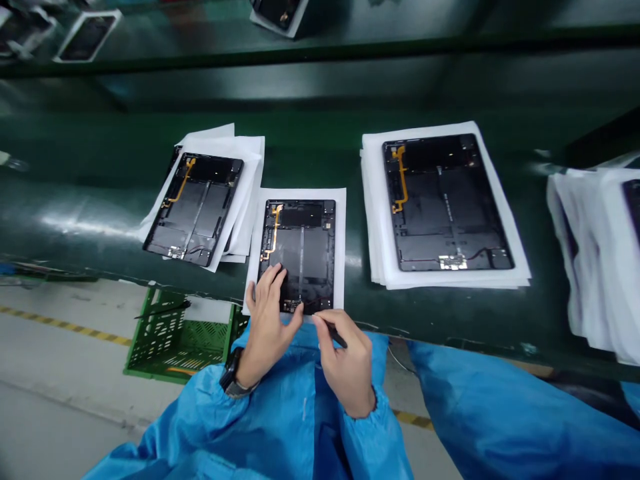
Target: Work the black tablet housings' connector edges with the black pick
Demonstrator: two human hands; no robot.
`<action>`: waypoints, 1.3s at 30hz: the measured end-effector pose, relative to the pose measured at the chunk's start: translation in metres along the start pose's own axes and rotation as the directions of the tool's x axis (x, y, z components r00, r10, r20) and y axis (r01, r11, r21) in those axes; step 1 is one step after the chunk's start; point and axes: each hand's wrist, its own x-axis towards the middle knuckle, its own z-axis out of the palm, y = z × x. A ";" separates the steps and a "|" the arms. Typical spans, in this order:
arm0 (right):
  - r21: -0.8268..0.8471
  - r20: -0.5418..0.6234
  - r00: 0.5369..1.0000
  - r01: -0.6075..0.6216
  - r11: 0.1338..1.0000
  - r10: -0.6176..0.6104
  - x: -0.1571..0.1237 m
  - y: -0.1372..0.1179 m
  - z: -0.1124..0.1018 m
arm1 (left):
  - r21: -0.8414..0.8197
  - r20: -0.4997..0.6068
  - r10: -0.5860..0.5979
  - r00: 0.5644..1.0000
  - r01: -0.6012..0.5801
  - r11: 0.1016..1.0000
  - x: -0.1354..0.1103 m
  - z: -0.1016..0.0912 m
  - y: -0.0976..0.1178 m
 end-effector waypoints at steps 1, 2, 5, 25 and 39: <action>-0.002 0.010 1.000 0.007 1.000 -0.007 0.000 0.002 -0.001 | 0.002 -0.001 -0.001 1.000 0.001 1.000 0.000 0.000 0.000; -0.002 0.017 1.000 0.011 1.000 -0.011 -0.001 0.004 -0.002 | 0.003 -0.001 -0.002 1.000 0.002 1.000 0.000 0.000 0.000; -0.008 0.039 0.999 0.015 1.000 -0.014 -0.001 0.006 -0.005 | 0.006 0.000 -0.004 1.000 0.004 1.000 0.001 0.000 0.001; 0.006 0.204 0.978 0.050 0.999 -0.050 0.016 0.007 -0.024 | 0.001 -0.015 0.001 1.000 -0.001 1.000 0.001 -0.001 0.002; -0.103 0.262 0.964 -0.020 0.994 0.047 0.048 0.011 -0.049 | 0.005 -0.009 -0.002 1.000 0.002 1.000 0.001 0.000 0.002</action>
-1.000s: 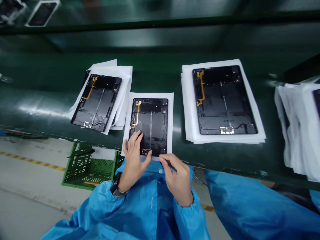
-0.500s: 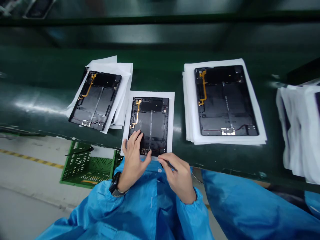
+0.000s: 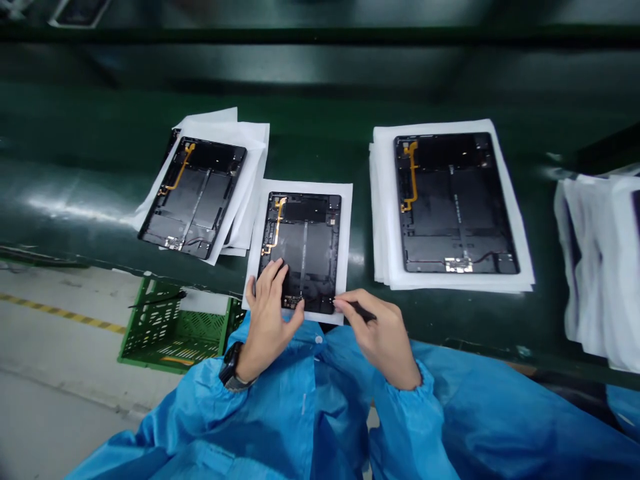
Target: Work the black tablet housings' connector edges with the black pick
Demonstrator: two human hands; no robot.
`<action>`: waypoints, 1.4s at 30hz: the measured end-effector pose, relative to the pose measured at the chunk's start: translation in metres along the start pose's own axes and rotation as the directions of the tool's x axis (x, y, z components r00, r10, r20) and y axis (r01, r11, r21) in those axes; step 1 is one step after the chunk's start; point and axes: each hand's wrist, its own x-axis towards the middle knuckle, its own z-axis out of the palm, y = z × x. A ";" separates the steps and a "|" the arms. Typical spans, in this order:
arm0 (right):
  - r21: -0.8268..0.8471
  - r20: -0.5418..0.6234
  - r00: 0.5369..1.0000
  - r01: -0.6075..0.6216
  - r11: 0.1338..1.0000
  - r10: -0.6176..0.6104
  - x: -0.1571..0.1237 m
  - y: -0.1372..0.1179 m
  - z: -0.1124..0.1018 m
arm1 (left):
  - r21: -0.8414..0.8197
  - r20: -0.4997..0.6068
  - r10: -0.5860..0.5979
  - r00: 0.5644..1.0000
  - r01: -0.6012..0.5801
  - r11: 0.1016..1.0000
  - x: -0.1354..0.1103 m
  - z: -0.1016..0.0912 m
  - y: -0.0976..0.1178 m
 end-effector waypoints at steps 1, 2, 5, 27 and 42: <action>-0.002 0.021 1.000 0.002 1.000 -0.002 0.003 0.000 -0.003 | 0.000 0.001 0.000 1.000 0.000 1.000 0.000 0.000 0.000; -0.001 0.041 0.999 0.005 1.000 -0.005 0.005 0.000 -0.005 | 0.002 -0.001 0.001 1.000 -0.001 1.000 0.000 0.000 0.000; -0.005 0.069 0.998 0.013 1.000 -0.012 0.007 -0.002 -0.009 | 0.005 -0.003 0.003 1.000 -0.003 1.000 0.000 0.001 -0.001; 0.073 0.183 0.982 -0.065 0.995 0.051 0.016 -0.005 0.000 | -0.004 0.011 0.002 1.000 -0.002 1.000 -0.001 0.002 -0.002; 0.104 0.002 0.978 -0.206 0.973 0.207 0.016 -0.009 -0.012 | 0.003 0.004 -0.001 1.000 0.001 1.000 -0.001 0.002 -0.002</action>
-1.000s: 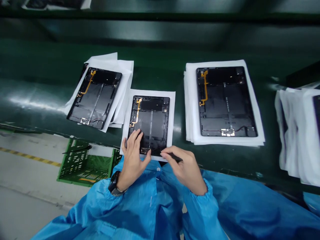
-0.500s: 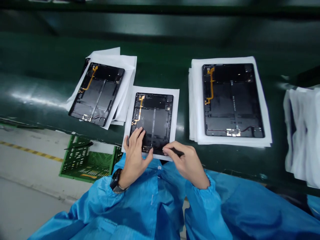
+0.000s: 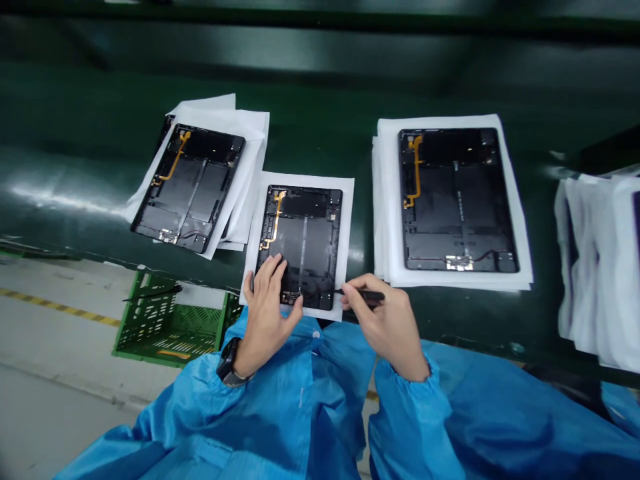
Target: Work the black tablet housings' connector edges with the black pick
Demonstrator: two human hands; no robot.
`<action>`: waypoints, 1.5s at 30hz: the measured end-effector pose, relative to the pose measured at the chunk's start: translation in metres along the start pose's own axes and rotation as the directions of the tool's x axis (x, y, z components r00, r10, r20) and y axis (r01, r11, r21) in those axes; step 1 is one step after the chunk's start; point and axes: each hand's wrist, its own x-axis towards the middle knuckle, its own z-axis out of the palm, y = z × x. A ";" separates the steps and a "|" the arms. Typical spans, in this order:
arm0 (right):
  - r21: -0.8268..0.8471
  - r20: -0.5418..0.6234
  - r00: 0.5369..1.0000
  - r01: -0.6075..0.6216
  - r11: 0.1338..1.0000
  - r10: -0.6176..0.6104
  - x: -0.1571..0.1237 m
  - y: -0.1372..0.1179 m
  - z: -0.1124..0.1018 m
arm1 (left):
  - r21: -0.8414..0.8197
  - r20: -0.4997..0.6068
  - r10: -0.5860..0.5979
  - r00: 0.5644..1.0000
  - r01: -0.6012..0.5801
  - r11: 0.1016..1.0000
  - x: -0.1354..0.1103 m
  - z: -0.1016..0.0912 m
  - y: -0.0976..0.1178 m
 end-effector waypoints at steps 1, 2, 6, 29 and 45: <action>0.009 -0.011 1.000 0.003 1.000 -0.003 -0.001 0.000 0.001 | 0.001 0.000 -0.001 1.000 0.001 1.000 0.000 0.000 0.000; 0.017 -0.025 1.000 0.006 1.000 -0.006 -0.002 0.000 0.002 | 0.001 0.000 -0.001 1.000 0.001 1.000 0.000 0.000 0.000; 0.036 -0.040 0.999 0.018 0.999 -0.016 -0.005 0.003 0.008 | 0.001 0.003 0.003 1.000 -0.003 1.000 0.000 -0.001 0.001; -0.102 -0.154 0.983 0.085 0.991 -0.100 -0.019 0.008 0.019 | -0.214 -0.057 0.113 0.992 -0.123 0.969 -0.001 -0.031 -0.028; -0.280 -0.222 0.964 0.083 0.956 -0.149 -0.020 0.002 0.023 | -0.149 -0.049 0.191 0.980 -0.197 0.969 0.003 -0.030 -0.066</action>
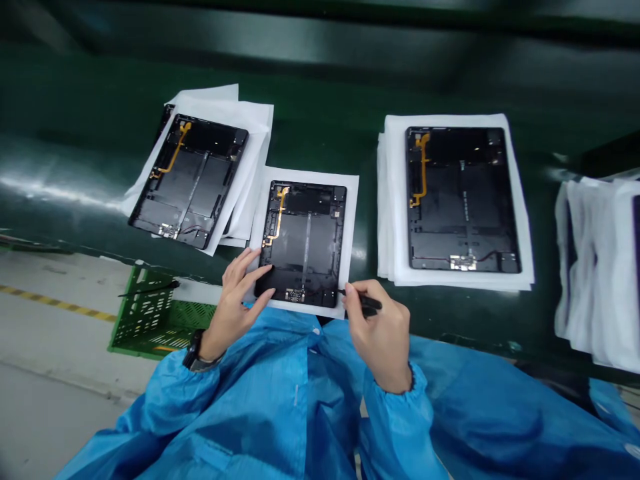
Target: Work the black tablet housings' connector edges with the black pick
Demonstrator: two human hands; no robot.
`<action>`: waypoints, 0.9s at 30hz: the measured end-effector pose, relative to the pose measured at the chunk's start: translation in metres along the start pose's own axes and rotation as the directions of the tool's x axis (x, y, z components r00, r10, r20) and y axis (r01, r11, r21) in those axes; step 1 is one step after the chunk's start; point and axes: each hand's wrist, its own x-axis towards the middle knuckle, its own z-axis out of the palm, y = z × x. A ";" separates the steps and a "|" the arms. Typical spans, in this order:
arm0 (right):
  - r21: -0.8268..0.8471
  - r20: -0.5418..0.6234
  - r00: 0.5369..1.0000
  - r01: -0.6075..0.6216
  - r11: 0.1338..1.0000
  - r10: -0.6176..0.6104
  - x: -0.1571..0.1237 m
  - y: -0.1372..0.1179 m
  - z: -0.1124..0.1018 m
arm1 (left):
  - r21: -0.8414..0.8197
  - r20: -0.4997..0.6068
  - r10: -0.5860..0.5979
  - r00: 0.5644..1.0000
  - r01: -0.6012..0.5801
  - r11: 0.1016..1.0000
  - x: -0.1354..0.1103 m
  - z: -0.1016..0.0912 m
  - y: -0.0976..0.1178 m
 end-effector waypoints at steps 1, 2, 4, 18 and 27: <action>0.000 -0.002 1.000 0.000 1.000 0.000 0.000 0.000 0.000 | -0.002 0.007 0.005 1.000 -0.005 1.000 0.000 -0.001 -0.001; -0.004 -0.005 1.000 0.001 1.000 -0.001 0.000 0.000 0.000 | -0.006 0.018 0.013 1.000 -0.013 1.000 -0.001 -0.002 -0.002; -0.016 -0.014 1.000 0.004 1.000 -0.004 0.001 0.000 -0.001 | -0.013 0.054 0.037 0.998 -0.036 0.999 -0.001 -0.005 -0.005; 0.012 -0.145 0.985 -0.098 0.995 0.098 -0.005 -0.001 -0.009 | -0.011 0.112 0.131 0.985 -0.131 0.991 -0.005 -0.009 -0.007; 0.175 -0.026 0.990 -0.133 0.976 0.139 -0.027 0.000 -0.003 | -0.049 0.083 0.103 0.991 -0.099 0.994 -0.005 -0.007 -0.006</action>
